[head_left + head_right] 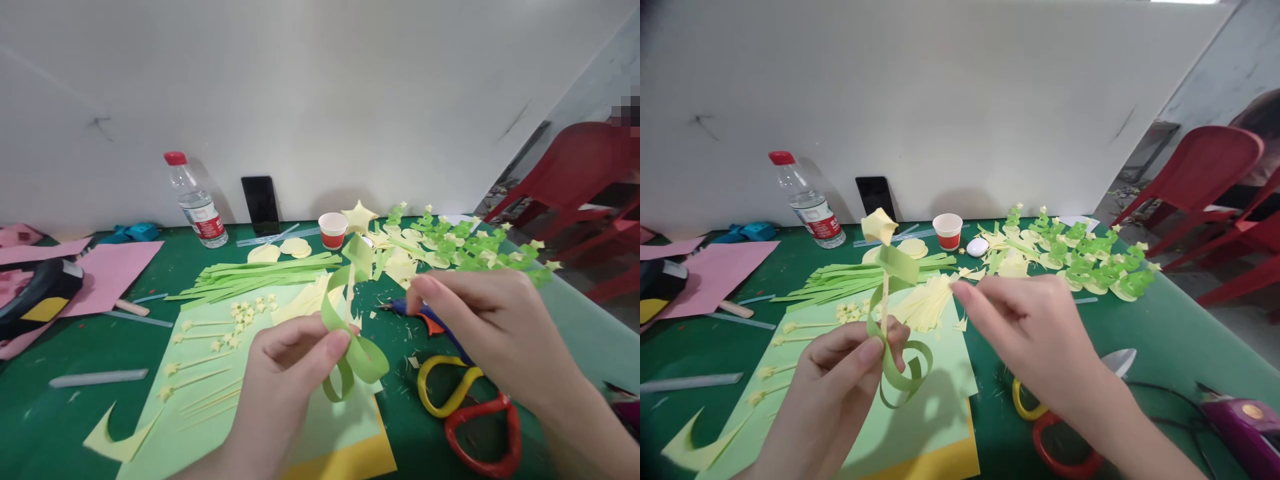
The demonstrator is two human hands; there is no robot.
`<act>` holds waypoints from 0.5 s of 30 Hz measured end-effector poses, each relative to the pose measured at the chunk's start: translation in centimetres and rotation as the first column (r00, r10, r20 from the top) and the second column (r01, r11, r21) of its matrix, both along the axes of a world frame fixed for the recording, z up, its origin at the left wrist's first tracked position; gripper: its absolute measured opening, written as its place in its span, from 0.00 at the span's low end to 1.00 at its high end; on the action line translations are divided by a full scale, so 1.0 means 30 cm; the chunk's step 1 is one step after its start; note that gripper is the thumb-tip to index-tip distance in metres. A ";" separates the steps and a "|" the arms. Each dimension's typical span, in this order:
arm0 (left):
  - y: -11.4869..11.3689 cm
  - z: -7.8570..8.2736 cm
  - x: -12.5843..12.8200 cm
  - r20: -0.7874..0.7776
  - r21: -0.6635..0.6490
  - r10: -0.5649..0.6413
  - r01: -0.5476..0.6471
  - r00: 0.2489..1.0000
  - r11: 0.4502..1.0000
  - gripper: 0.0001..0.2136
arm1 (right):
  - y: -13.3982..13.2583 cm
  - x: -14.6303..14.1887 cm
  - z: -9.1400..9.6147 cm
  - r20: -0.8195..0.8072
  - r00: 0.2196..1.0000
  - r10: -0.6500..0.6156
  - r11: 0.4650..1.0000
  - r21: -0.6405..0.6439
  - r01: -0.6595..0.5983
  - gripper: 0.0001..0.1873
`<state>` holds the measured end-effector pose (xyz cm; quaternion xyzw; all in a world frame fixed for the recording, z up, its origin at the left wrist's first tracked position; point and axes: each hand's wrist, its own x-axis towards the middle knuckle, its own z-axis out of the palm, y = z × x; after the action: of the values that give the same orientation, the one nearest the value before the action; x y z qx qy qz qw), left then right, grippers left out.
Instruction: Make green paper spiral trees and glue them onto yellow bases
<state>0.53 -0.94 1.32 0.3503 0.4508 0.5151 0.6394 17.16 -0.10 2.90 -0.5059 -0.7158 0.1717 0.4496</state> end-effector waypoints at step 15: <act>-0.003 0.002 0.003 0.010 0.001 0.017 -0.017 1.000 1.000 0.08 | 0.006 -0.010 -0.002 -0.534 0.816 0.221 0.938 -0.114 -0.328 0.12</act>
<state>0.61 -1.02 1.36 0.3442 0.4500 0.5226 0.6371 16.85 0.09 2.84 -0.3755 -0.6146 0.4348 0.5406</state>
